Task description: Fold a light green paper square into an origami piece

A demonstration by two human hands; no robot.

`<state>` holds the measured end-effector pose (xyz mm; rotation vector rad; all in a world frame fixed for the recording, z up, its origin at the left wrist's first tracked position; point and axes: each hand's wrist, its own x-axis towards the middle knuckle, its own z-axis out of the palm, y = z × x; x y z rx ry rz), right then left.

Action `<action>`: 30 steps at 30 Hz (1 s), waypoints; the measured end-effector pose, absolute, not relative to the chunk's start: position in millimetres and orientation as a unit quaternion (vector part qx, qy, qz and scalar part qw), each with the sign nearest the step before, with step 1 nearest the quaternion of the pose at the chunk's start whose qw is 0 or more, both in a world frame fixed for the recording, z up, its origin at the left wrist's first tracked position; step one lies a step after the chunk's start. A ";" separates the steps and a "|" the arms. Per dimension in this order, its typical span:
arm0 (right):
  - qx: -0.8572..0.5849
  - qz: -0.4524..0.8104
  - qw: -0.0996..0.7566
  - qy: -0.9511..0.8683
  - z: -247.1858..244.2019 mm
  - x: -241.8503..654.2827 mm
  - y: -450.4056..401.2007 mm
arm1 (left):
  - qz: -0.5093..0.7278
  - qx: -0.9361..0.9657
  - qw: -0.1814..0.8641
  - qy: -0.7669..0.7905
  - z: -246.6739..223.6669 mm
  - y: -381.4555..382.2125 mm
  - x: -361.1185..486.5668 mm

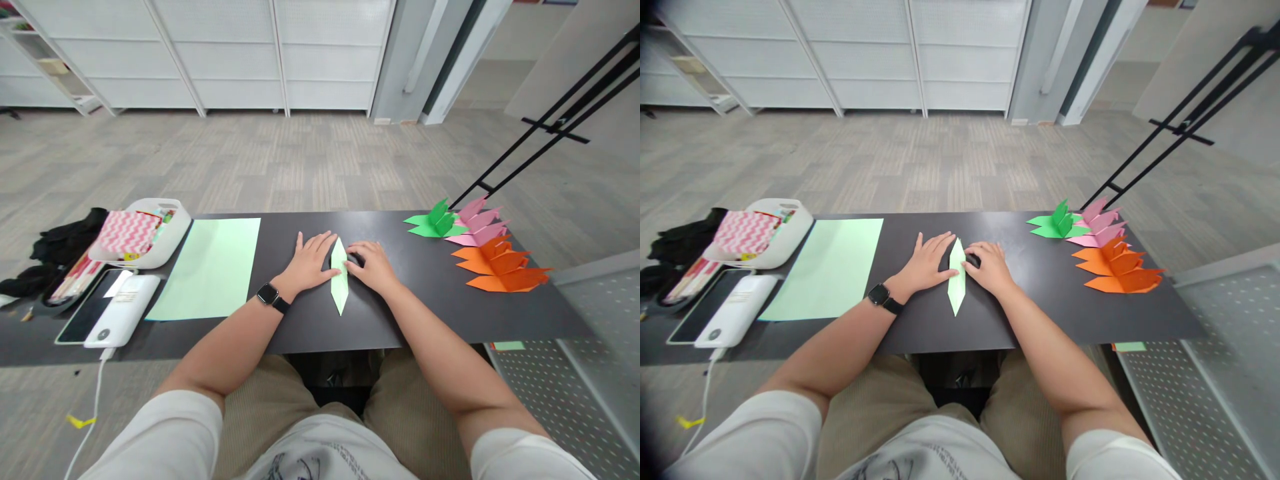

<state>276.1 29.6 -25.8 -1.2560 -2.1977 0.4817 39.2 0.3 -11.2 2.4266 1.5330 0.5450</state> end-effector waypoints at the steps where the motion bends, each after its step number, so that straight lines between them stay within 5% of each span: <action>1: -0.468 0.202 0.292 -0.810 -24.4 275.5 30.0 | 0.193 0.819 0.117 0.528 -11.8 0.6 38.9; 12: -0.366 0.304 0.457 -0.751 -5.9 274.7 14.0 | 0.377 0.757 0.276 0.456 -1.7 -1.2 37.4; 20: -0.354 0.432 0.419 -0.716 -7.2 269.8 11.7 | 0.462 0.696 0.333 0.437 -4.7 -11.2 45.1; 25: -0.387 0.411 0.440 -0.698 -6.8 267.3 13.4 | 0.512 0.714 0.115 0.464 9.5 -24.3 42.6; 30: -0.419 0.279 0.414 -0.758 -1.5 268.7 12.8 | 0.392 0.801 -0.084 0.445 27.7 -40.2 42.0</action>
